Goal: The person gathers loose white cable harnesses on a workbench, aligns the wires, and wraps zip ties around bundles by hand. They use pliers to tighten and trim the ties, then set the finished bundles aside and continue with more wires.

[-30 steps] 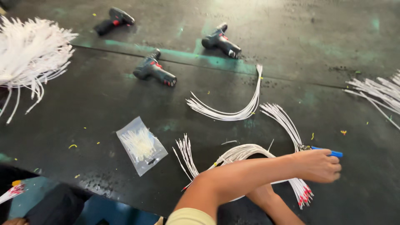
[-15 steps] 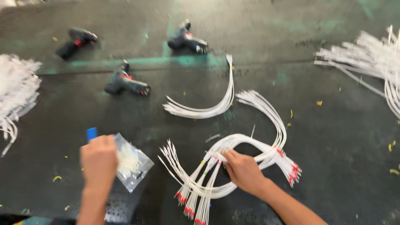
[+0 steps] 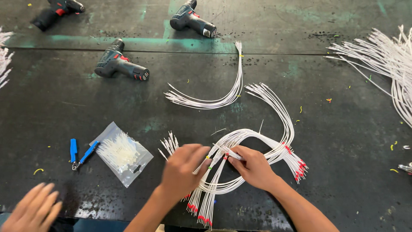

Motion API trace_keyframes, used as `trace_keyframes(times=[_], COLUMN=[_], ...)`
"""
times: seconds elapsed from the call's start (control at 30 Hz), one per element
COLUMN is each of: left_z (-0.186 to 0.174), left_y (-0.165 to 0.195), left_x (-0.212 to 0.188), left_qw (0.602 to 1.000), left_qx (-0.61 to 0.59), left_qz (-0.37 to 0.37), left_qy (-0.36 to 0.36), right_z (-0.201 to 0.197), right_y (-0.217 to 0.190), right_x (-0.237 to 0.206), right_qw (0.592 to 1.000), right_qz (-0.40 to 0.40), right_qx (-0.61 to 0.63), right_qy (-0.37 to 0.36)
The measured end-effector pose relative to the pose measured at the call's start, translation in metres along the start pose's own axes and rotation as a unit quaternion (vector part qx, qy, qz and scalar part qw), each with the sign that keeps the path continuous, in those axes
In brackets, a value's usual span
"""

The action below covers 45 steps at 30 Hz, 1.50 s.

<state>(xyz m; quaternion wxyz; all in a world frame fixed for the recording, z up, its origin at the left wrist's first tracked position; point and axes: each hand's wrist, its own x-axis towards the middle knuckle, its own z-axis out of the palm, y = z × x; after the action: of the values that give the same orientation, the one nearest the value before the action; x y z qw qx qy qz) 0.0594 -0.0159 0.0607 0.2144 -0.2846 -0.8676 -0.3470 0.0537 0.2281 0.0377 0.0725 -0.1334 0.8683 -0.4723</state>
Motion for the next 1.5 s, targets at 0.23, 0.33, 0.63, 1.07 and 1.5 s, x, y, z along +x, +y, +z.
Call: trace_keyframes(times=[0.23, 0.33, 0.63, 1.07, 1.5], left_z=[0.025, 0.029, 0.04, 0.049, 0.051], left_y=[0.009, 0.004, -0.018, -0.046, -0.048], left_x=[0.033, 0.036, 0.027, 0.011, 0.013], left_qw=[0.99, 0.985, 0.992, 0.98, 0.976], left_qx=[0.031, 0.05, -0.072, -0.197, -0.219], left_qz=[0.135, 0.163, 0.107, -0.01, -0.005], left_qy=[0.004, 0.009, 0.014, 0.017, 0.003], right_z=[-0.003, -0.002, -0.013, 0.002, 0.021], right_y=[0.007, 0.011, 0.039, 0.039, 0.041], right_x=[0.004, 0.008, 0.016, 0.021, 0.023], right_qw=[1.0, 1.0, 0.948, 0.956, 0.976], right_qz=[0.018, 0.015, 0.058, 0.132, 0.139], right_qx=[0.024, 0.012, 0.303, 0.248, 0.17], right_qy=[0.004, 0.007, -0.079, -0.089, -0.015])
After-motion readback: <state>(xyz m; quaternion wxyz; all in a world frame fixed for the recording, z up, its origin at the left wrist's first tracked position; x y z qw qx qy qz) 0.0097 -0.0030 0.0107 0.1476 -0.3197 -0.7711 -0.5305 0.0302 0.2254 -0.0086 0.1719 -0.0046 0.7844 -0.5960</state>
